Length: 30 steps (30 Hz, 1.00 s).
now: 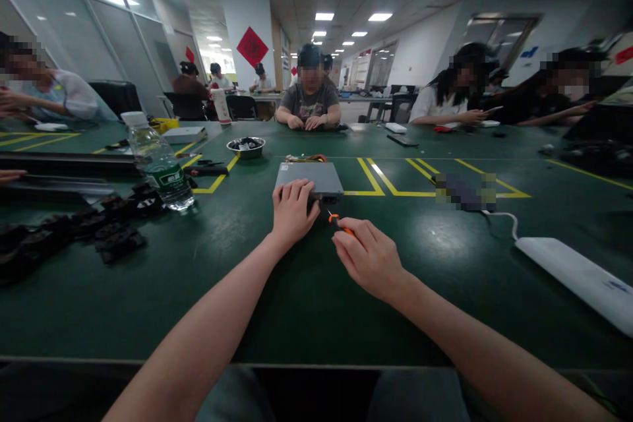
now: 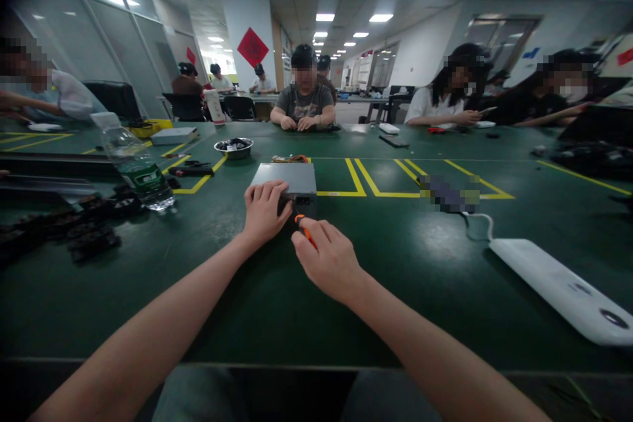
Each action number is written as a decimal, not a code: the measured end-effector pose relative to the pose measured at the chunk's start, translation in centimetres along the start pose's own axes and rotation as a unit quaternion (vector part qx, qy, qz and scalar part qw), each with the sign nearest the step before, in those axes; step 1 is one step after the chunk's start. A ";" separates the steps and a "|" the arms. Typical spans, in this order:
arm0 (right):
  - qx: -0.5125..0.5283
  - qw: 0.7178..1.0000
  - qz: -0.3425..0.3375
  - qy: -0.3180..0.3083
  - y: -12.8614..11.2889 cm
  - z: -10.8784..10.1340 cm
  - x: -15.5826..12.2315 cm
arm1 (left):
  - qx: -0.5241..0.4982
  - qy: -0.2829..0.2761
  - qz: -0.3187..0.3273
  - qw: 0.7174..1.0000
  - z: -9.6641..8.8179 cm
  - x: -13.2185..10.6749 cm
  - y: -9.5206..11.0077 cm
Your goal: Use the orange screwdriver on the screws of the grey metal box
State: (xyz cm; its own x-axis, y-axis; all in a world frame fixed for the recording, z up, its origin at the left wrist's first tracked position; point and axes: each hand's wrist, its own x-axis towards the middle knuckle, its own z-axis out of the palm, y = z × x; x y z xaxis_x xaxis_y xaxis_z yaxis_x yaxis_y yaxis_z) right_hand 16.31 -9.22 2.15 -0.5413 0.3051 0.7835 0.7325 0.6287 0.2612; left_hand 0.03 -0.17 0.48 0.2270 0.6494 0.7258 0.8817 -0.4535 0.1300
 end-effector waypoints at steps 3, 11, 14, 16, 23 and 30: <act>0.023 1.000 0.007 0.000 0.1 0.0 -0.2 | -0.001 0.001 -0.004 1.000 0.0 0.0 0.0; 0.033 0.999 0.029 0.012 0.4 -0.1 -0.1 | -0.005 0.001 -0.004 1.000 -0.1 -0.1 0.1; 0.046 0.998 0.033 0.012 0.4 -0.1 -0.1 | -0.004 0.004 -0.003 1.000 0.0 -0.1 0.0; 0.049 0.997 0.054 0.002 0.4 -0.2 -0.1 | -0.004 0.004 -0.003 1.000 0.0 -0.1 0.0; 0.048 0.998 0.027 -0.017 0.3 -0.1 -0.1 | -0.004 0.000 -0.004 1.000 0.0 -0.1 0.0; 0.030 0.998 -0.003 -0.049 0.0 0.3 -0.2 | -0.001 -0.007 -0.008 1.000 0.0 0.0 0.0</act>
State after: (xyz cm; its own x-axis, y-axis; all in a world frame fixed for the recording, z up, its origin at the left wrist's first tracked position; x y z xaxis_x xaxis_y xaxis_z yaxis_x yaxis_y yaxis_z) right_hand 16.26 -9.11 1.88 -0.5861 0.3671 0.7223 0.7039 0.6722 0.2295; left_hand 0.05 -0.20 0.44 0.2181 0.6648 0.7145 0.8846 -0.4439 0.1430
